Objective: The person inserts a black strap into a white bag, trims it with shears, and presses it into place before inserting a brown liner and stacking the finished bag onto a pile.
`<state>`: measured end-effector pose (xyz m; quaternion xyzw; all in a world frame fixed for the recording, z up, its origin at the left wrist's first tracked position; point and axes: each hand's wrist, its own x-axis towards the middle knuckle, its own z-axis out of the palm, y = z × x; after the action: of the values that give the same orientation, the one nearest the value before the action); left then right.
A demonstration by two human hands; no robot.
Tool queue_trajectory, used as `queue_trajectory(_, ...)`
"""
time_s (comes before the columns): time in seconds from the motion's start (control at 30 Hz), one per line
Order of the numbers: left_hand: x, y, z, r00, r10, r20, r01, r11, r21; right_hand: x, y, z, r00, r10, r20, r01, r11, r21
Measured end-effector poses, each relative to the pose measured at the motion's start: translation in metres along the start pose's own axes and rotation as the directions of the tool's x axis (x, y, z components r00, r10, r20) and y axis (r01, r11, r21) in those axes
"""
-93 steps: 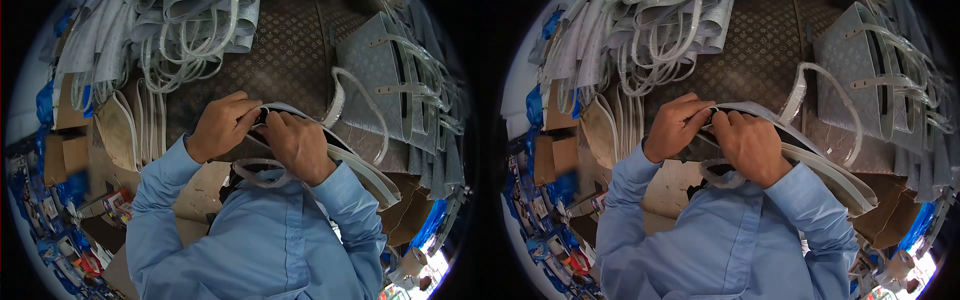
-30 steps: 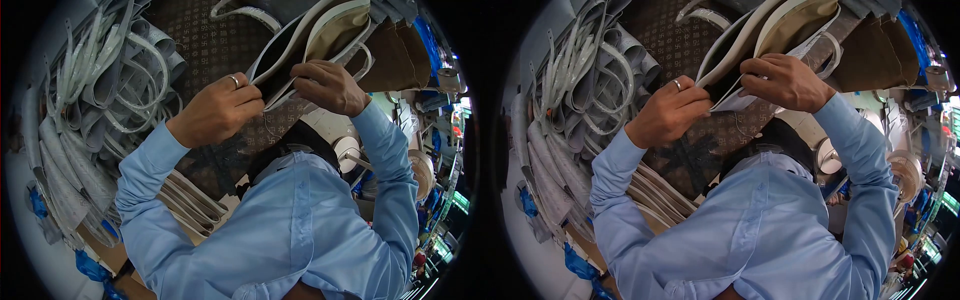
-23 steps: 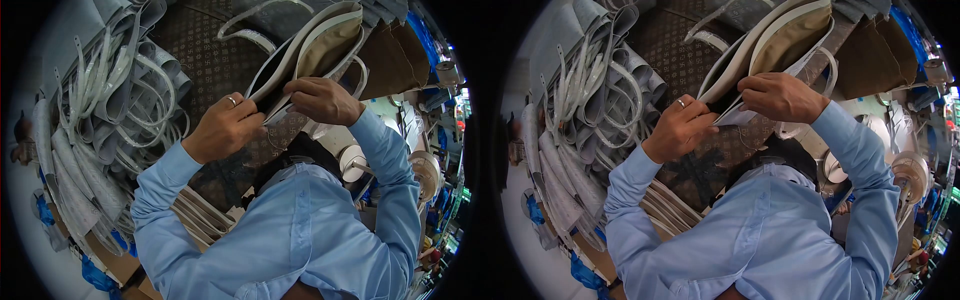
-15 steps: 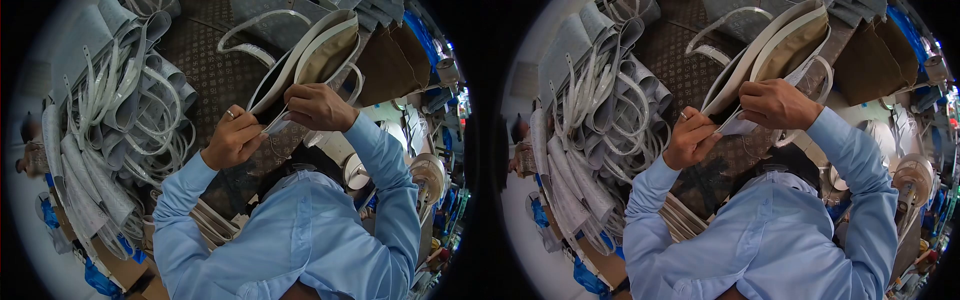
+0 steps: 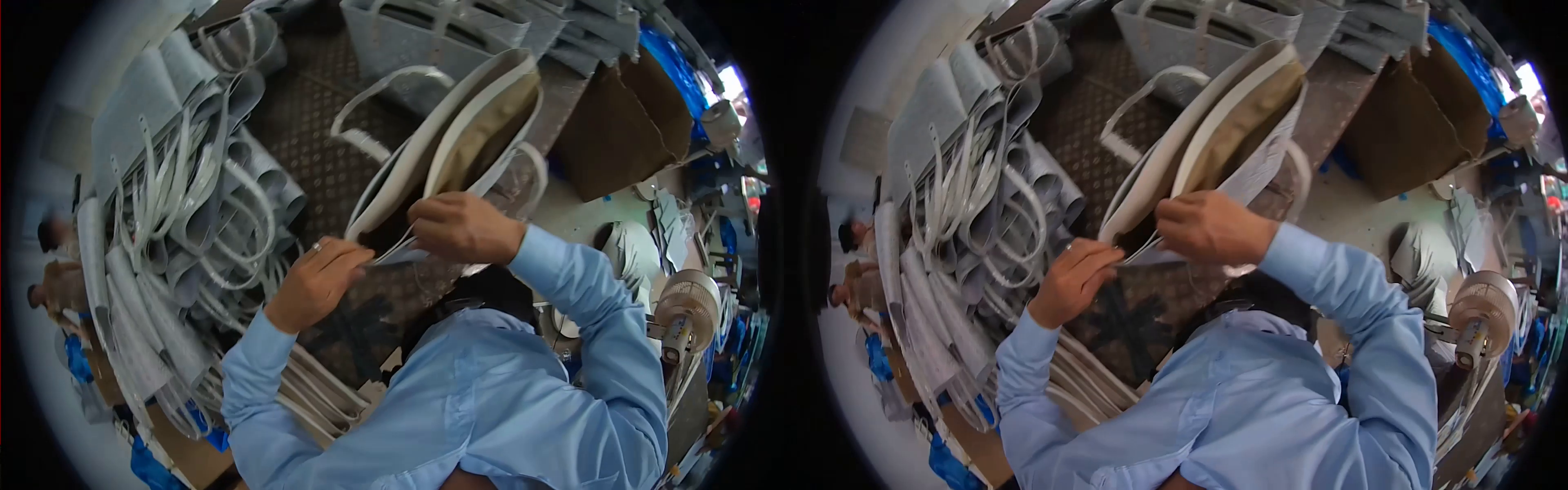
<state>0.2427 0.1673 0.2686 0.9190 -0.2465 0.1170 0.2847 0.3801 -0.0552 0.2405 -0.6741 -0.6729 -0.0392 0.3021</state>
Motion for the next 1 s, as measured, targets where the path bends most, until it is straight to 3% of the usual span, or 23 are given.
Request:
queue_trajectory(0.07,0.004,0.007,0.009,0.997,-0.056,0.055,0.048,0.99,0.129,-0.002,0.0,0.006,0.998,-0.014,-0.069,0.015,1.0,0.003)
queue_trajectory(0.13,0.006,0.01,0.005,0.992,-0.115,0.047,0.11,0.989,0.095,-0.004,0.001,0.007,0.999,-0.008,-0.045,0.01,0.999,0.045)
queue_trajectory(0.27,0.007,0.019,-0.008,0.968,-0.237,0.081,0.226,0.966,0.125,-0.011,0.002,-0.032,0.979,0.059,-0.195,-0.016,0.977,0.215)
queue_trajectory(0.33,0.016,0.024,-0.016,0.9,-0.403,0.164,0.368,0.906,0.208,-0.03,0.021,-0.081,0.873,0.097,-0.479,0.011,0.976,0.217)
queue_trajectory(0.43,0.068,0.051,-0.04,0.801,-0.57,0.182,0.543,0.82,0.179,-0.083,0.08,-0.116,0.755,0.334,-0.564,-0.23,0.941,0.25)
queue_trajectory(0.47,0.094,0.055,-0.038,0.783,-0.619,0.067,0.604,0.781,0.159,-0.1,0.099,-0.115,0.685,0.416,-0.598,-0.345,0.908,0.237)
queue_trajectory(0.57,0.216,0.041,0.003,0.853,-0.52,-0.051,0.521,0.838,0.165,-0.122,0.127,-0.103,0.648,0.474,-0.596,-0.399,0.878,0.264)
queue_trajectory(0.6,0.254,0.031,0.024,0.862,-0.505,-0.045,0.504,0.844,0.182,-0.124,0.132,-0.098,0.703,0.5,-0.505,-0.384,0.865,0.322)
queue_trajectory(0.67,0.292,0.005,0.059,0.82,-0.562,0.111,0.563,0.826,0.028,-0.121,0.14,-0.087,0.758,0.502,-0.416,-0.371,0.857,0.358)
queue_trajectory(0.7,0.294,0.003,0.065,0.803,-0.585,0.113,0.584,0.811,0.046,-0.121,0.142,-0.087,0.754,0.515,-0.408,-0.378,0.848,0.371)
queue_trajectory(0.8,0.291,0.001,0.079,0.935,-0.31,0.173,0.31,0.95,0.031,-0.126,0.152,-0.075,0.755,0.516,-0.404,-0.316,0.827,0.465)
queue_trajectory(0.83,0.282,0.01,0.085,0.955,-0.255,0.152,0.256,0.967,0.014,-0.131,0.155,-0.074,0.806,0.487,-0.336,-0.289,0.82,0.495)
queue_trajectory(0.9,0.278,0.018,0.09,0.936,-0.319,0.15,0.33,0.942,-0.058,-0.131,0.159,-0.07,0.808,0.462,-0.365,-0.25,0.83,0.498)
queue_trajectory(0.97,0.286,0.019,0.082,0.847,-0.427,0.318,0.404,0.904,0.138,-0.132,0.165,-0.071,0.829,0.394,-0.396,-0.171,0.853,0.492)
queue_trajectory(1.0,0.288,0.017,0.08,0.867,-0.39,0.31,0.347,0.919,0.187,-0.132,0.167,-0.072,0.838,0.389,-0.383,-0.17,0.852,0.495)
